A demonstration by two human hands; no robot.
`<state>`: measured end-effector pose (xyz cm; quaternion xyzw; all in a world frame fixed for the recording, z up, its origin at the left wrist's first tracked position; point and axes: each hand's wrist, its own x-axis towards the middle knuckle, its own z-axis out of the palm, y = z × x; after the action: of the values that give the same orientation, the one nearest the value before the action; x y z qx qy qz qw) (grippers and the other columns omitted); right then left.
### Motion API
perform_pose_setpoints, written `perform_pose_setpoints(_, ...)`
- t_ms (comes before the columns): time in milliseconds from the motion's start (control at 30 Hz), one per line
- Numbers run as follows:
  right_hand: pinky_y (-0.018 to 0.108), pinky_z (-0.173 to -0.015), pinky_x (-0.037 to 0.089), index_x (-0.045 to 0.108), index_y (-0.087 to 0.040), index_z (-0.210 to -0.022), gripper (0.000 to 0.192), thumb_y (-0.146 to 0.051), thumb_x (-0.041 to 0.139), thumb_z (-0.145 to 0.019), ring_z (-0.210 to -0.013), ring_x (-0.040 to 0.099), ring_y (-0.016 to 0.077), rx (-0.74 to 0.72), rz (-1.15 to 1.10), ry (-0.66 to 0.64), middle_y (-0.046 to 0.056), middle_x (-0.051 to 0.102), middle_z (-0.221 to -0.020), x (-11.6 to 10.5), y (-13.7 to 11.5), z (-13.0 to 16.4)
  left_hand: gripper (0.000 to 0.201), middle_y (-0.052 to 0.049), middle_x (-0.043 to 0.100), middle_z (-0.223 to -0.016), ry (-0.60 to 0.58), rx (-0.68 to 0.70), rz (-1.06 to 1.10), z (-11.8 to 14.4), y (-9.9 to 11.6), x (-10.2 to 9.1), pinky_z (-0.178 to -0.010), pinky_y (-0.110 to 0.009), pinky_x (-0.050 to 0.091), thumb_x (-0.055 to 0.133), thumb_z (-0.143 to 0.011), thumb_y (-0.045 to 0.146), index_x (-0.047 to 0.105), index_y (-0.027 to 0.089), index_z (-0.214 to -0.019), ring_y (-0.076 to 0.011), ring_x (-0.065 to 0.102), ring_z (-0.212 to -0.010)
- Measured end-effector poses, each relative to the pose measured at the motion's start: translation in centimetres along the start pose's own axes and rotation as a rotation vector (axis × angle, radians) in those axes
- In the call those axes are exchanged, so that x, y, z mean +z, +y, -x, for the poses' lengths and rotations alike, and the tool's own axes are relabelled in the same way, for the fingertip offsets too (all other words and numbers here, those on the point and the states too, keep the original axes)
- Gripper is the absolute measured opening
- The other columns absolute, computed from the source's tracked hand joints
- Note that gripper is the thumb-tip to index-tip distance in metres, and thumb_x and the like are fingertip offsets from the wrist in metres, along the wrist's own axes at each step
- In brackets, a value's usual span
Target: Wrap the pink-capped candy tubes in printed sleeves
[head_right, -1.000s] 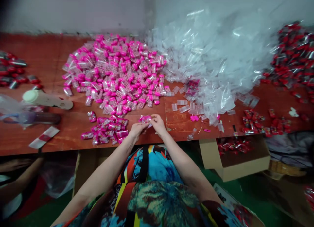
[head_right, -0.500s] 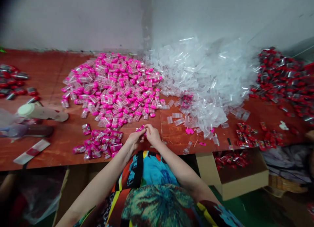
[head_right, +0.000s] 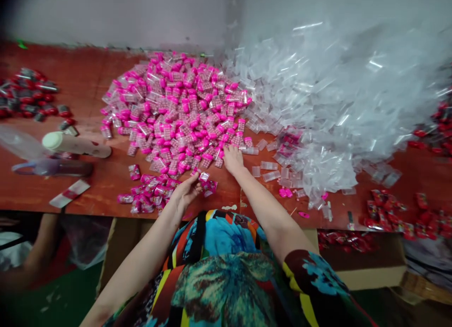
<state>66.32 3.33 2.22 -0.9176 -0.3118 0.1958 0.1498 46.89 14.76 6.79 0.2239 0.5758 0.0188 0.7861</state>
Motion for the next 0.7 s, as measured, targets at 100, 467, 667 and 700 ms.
perform_pose_setpoints(100, 0.061, -0.129, 0.045, 0.074, -0.01, -0.154, 0.044, -0.017, 0.064, -0.112, -0.153, 0.056, 0.0444, -0.013, 0.128, -0.025, 0.03, 0.068, -0.161, 0.5, -0.1, 0.4, 0.031, 0.002, 0.059, -0.065, -0.01, -0.035, 0.086, 0.5, 0.4, 0.5, -0.05, -0.017, 0.04, 0.076, -0.112, 0.009, 0.063, 0.017, -0.085, -0.0088, 0.05, -0.054)
perform_pose_setpoints(467, 0.032, -0.07, 0.06, 0.064, -0.026, -0.119, 0.042, -0.063, 0.076, -0.106, -0.074, 0.073, 0.0205, 0.115, -1.056, 0.087, 0.001, 0.078, -0.092, 1.4, -0.4, 6.9, 0.029, -0.001, 0.062, -0.072, -0.083, -0.064, 0.227, 2.7, 1.1, 1.3, -0.06, -0.02, 0.046, 0.063, -0.121, 0.014, 0.065, 0.017, -0.092, -0.0114, 0.055, -0.061)
perform_pose_setpoints(667, 0.025, -0.052, 0.051, 0.062, -0.027, -0.117, 0.064, -0.074, 0.092, -0.085, -0.056, 0.067, 0.0154, 0.148, -1.309, 0.046, -0.007, 0.069, -0.078, 1.2, -3.2, 11.2, 0.029, 0.0, 0.065, -0.071, -0.14, -0.039, 0.23, 2.7, 0.0, 1.9, -0.061, -0.023, 0.05, 0.062, -0.121, 0.014, 0.069, 0.018, -0.092, -0.0127, 0.058, -0.061)
perform_pose_setpoints(700, 0.025, -0.051, 0.05, 0.062, -0.027, -0.116, 0.063, -0.074, 0.091, -0.085, -0.056, 0.067, 0.015, 0.152, -1.3, 0.062, -0.007, 0.07, -0.079, 1.2, -3.6, 11.5, 0.03, 0.0, 0.066, -0.071, -0.153, -0.037, 0.226, 2.6, -0.2, 1.9, -0.06, -0.023, 0.05, 0.062, -0.12, 0.015, 0.069, 0.018, -0.092, -0.0127, 0.058, -0.061)
